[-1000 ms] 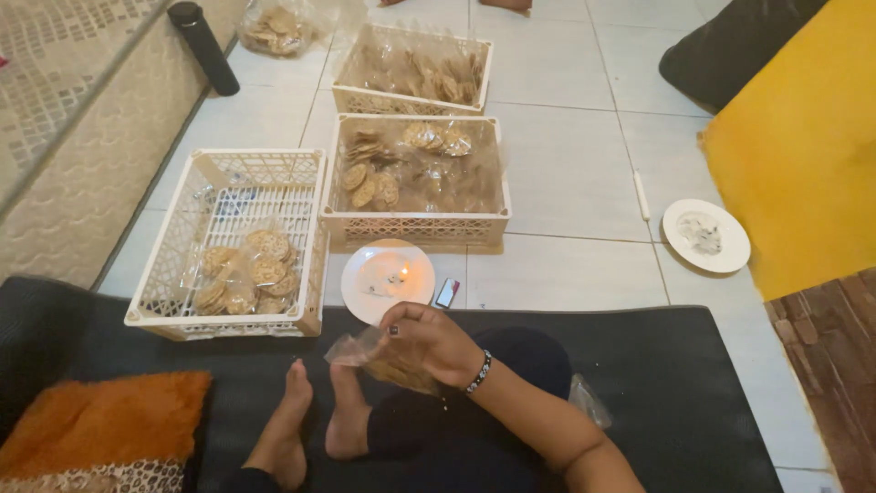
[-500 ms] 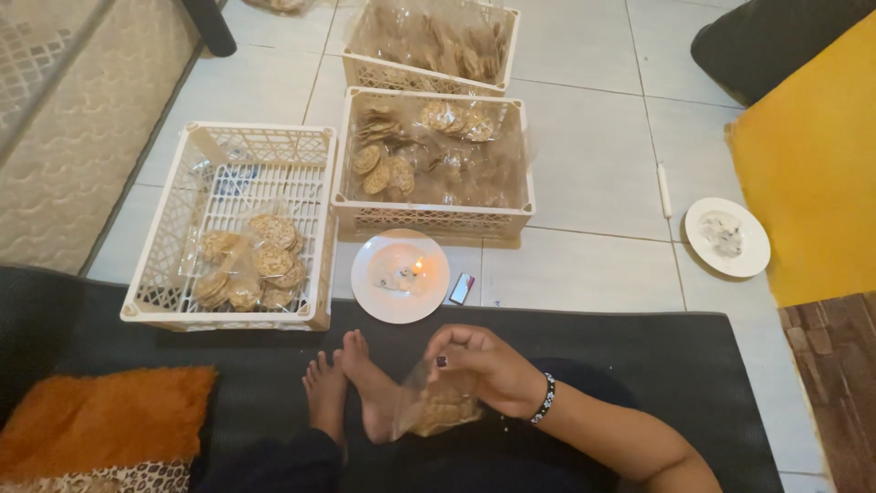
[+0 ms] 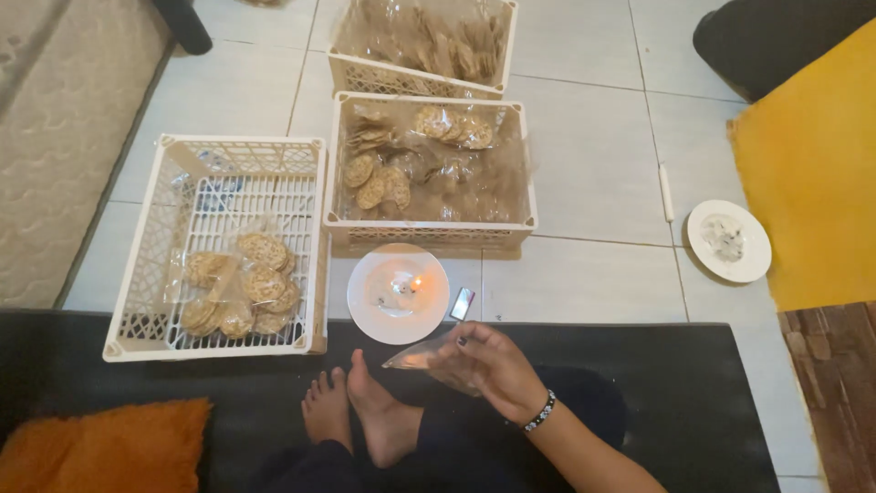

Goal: Sealing plastic bags of snacks by folding the tops and passing them through a candle flame

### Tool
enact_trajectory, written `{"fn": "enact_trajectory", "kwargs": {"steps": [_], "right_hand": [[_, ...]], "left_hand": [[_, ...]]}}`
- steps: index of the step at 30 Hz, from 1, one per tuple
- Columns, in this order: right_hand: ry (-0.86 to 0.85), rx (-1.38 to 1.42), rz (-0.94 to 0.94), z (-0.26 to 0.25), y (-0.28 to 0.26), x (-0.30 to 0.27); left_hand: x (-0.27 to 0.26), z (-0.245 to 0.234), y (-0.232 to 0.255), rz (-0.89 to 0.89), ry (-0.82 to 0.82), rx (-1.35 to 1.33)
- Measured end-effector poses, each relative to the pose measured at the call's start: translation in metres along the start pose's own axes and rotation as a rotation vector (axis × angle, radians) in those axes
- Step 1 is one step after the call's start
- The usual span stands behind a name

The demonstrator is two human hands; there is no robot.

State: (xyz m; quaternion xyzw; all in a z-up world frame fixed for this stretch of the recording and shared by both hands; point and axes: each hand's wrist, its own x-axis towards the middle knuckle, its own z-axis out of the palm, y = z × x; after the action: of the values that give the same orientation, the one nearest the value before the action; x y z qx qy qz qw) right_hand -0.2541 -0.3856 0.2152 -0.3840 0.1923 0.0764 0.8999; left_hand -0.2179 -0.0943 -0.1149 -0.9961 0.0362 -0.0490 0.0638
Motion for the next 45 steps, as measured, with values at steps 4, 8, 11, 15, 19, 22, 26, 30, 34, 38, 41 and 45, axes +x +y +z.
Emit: {"fn": "enact_trajectory", "kwargs": {"steps": [4,8,11,15,19,22,26,30,34,38,41,45], "right_hand": [[0.101,0.016,0.081,-0.008,0.031,0.014],[0.115,-0.009,0.061,-0.010,0.066,0.027],[0.241,-0.025,0.156,-0.004,0.085,0.033],[0.230,-0.060,0.234,-0.009,0.104,0.033],[0.208,-0.095,0.251,-0.014,0.112,0.035],[0.233,-0.198,0.258,-0.007,0.107,0.038],[0.211,-0.183,0.206,-0.011,0.108,0.043],[0.268,-0.172,0.178,-0.007,0.105,0.051],[0.269,-0.226,0.154,-0.011,0.110,0.049],[0.248,-0.265,0.122,-0.012,0.118,0.048],[0.236,-0.191,0.132,-0.006,0.114,0.051],[0.215,-0.205,0.082,-0.005,0.113,0.051]], "left_hand": [[0.000,0.001,-0.002,0.011,0.075,0.026],[0.002,-0.016,-0.006,0.046,-0.024,0.000],[0.003,-0.013,-0.002,0.029,-0.078,-0.046],[0.002,-0.024,-0.003,0.029,0.046,-0.002],[0.005,-0.025,-0.001,0.016,0.024,-0.011],[0.008,-0.037,-0.003,0.019,-0.021,-0.020],[0.003,-0.026,-0.004,0.009,-0.257,-0.164],[0.008,-0.034,-0.005,0.040,-0.106,-0.122],[0.004,-0.028,-0.004,0.031,-0.221,-0.142],[0.002,-0.028,-0.006,0.025,-0.221,-0.143],[0.005,-0.029,-0.004,0.020,-0.133,-0.100],[0.004,-0.038,-0.003,0.028,-0.095,-0.082]]}}
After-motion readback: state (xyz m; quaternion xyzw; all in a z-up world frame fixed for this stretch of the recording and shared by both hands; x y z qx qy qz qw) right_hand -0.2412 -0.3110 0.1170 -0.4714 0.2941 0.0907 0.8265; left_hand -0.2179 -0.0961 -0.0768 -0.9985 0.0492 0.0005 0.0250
